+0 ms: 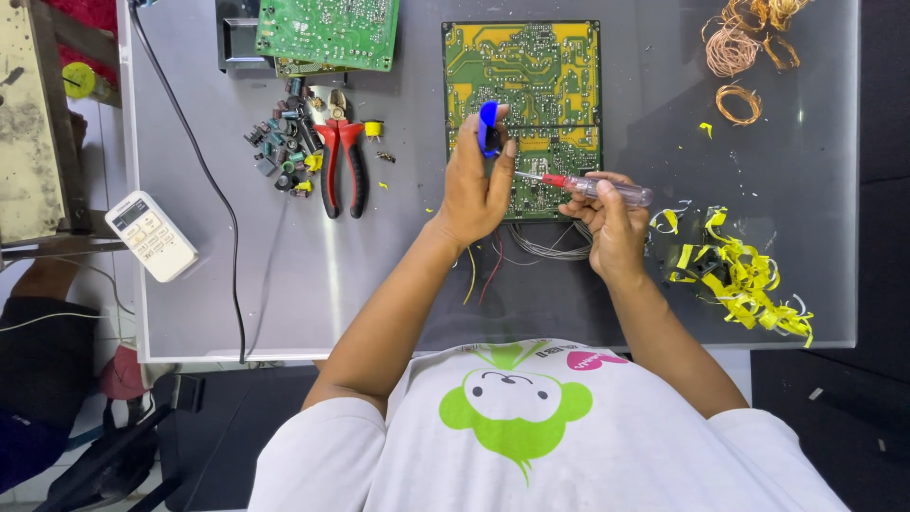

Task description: Using a soldering iron and a desoldering pump to remove solder from components on a printed circuit board.

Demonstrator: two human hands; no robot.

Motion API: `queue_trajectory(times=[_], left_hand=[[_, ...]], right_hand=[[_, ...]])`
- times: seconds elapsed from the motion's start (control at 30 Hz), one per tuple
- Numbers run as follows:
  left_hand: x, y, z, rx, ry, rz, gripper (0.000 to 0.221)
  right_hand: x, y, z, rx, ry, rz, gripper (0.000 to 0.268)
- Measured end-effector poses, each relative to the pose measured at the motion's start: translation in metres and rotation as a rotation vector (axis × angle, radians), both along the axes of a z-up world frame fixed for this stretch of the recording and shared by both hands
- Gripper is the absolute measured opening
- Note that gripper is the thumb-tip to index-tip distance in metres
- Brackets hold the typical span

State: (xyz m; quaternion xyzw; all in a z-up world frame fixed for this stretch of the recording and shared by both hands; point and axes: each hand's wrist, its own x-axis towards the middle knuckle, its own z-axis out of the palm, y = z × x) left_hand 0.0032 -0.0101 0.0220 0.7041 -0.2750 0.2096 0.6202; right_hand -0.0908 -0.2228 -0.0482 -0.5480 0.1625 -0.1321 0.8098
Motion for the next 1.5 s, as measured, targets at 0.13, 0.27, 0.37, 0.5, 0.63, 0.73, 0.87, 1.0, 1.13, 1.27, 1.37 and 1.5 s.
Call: queue_trajectory(times=[0.13,0.27,0.37,0.5,0.63,0.73,0.87,1.0,1.13,1.27,1.37,1.5], left_hand=[[-0.005,0.003,0.008,0.033,-0.040,-0.027,0.037],[0.002,0.013,0.002,-0.070,-0.016,-0.005,0.034],[0.006,0.028,0.011,-0.266,0.079,-0.020,0.028],[0.022,0.051,0.013,-0.602,0.218,-0.110,0.080],[0.026,0.062,0.012,-0.663,0.306,-0.073,0.079],[0.024,0.061,0.018,-0.721,0.360,0.040,0.068],[0.017,0.060,0.036,-0.785,0.453,0.109,0.028],[0.017,0.058,0.033,-0.762,0.400,0.131,0.025],[0.021,0.051,0.027,-0.788,0.435,0.151,0.025],[0.019,0.039,0.014,-0.857,0.433,0.128,0.021],[0.018,0.031,0.006,-0.786,0.424,0.119,0.018],[0.016,0.021,-0.003,-0.673,0.415,0.128,0.021]], right_hand=[[-0.001,0.003,0.003,-0.016,-0.002,0.000,0.035],[-0.001,0.002,0.001,-0.054,-0.010,0.010,0.036],[-0.001,0.004,0.004,-0.080,-0.010,0.016,0.035],[0.000,0.010,0.013,-0.136,-0.013,0.035,0.033],[0.001,0.011,0.012,-0.143,-0.017,0.034,0.034],[0.000,0.010,0.015,-0.156,-0.020,0.049,0.035],[-0.002,0.007,0.018,-0.171,0.022,0.134,0.028],[-0.003,0.006,0.018,-0.178,0.025,0.138,0.029],[-0.002,0.006,0.019,-0.184,0.031,0.142,0.028],[-0.002,0.005,0.015,-0.180,0.031,0.139,0.025],[-0.002,0.005,0.015,-0.172,0.029,0.127,0.021],[-0.003,0.005,0.016,-0.163,0.037,0.116,0.021]])
